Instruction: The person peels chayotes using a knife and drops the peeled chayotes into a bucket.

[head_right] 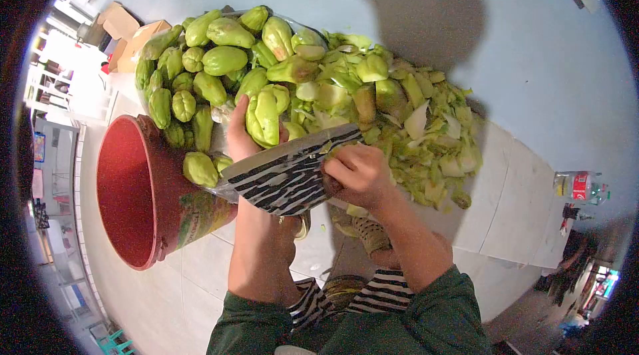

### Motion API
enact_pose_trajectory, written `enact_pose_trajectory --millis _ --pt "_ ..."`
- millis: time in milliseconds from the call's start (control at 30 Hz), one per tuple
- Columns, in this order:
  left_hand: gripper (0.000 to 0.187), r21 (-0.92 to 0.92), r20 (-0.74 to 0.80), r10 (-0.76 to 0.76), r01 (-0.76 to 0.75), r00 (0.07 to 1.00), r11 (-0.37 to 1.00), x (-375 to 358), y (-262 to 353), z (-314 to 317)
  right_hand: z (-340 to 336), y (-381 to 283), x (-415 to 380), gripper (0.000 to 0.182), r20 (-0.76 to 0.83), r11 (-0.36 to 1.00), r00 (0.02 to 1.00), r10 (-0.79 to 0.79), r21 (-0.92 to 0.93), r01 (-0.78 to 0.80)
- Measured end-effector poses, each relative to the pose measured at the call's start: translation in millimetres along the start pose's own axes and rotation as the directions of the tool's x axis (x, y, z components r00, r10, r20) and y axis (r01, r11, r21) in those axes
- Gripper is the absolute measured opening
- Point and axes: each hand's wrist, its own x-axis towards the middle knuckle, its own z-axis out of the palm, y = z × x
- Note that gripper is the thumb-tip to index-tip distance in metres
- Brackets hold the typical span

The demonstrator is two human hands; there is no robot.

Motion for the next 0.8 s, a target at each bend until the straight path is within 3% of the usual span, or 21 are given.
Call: enact_pose_trajectory --millis 133,233,333,433,467,500,533,633,667,767,800 --pt "0.038 -0.073 0.028 -0.169 0.17 0.985 0.983 -2.6 -0.4 1.4 7.7 -1.3 -1.4 0.021 -0.031 0.999 1.0 -0.006 -0.032 0.005" --pt "0.042 -0.083 0.009 -0.194 0.195 0.981 0.977 -1.9 -1.9 0.6 9.5 -2.4 -0.9 0.021 -0.035 0.999 0.999 -0.014 -0.041 0.012" --pt "0.042 0.014 -0.026 -0.115 0.115 0.993 0.993 2.6 -8.2 -5.4 8.9 -2.8 -0.6 0.022 -0.018 0.998 1.0 -0.021 -0.053 0.02" --pt "0.04 -0.013 0.052 -0.223 0.224 0.973 0.975 -9.0 -0.4 1.1 5.7 0.2 -2.1 0.02 -0.002 0.992 0.999 0.034 -0.122 -0.034" --pt "0.036 -0.108 0.041 -0.219 0.222 0.975 0.969 -22.2 4.0 13.0 6.2 3.6 -2.1 0.02 -0.002 0.992 0.999 0.038 -0.124 -0.038" --pt "0.033 -0.202 0.031 -0.214 0.215 0.976 0.955 -29.9 6.7 20.9 7.8 9.1 -1.1 0.019 0.009 0.98 0.985 0.172 -0.101 -0.17" --pt "0.038 -0.194 0.151 -0.161 0.189 0.975 0.963 -17.1 -1.7 7.6 8.2 12.6 0.5 0.017 0.018 0.951 0.954 0.3 -0.081 -0.297" --pt "0.037 -0.205 0.085 -0.178 0.192 0.98 0.96 -23.7 5.6 14.1 2.3 7.8 4.1 0.013 0.024 0.953 0.959 0.282 -0.123 -0.278" --pt "0.033 -0.211 -0.005 -0.187 0.182 0.982 0.96 -25.3 7.3 23.0 3.5 9.8 3.7 0.013 0.024 0.952 0.958 0.284 -0.124 -0.279" --pt "0.037 -0.135 0.109 -0.234 0.248 0.966 0.959 -20.6 10.2 8.3 8.8 22.5 -3.5 0.012 0.03 0.909 0.912 0.41 -0.091 -0.406" --pt "0.038 -0.114 0.147 -0.241 0.259 0.959 0.959 -17.8 11.7 5.7 8.2 31.4 -2.9 0.013 0.069 0.773 0.77 0.634 -0.081 -0.629"
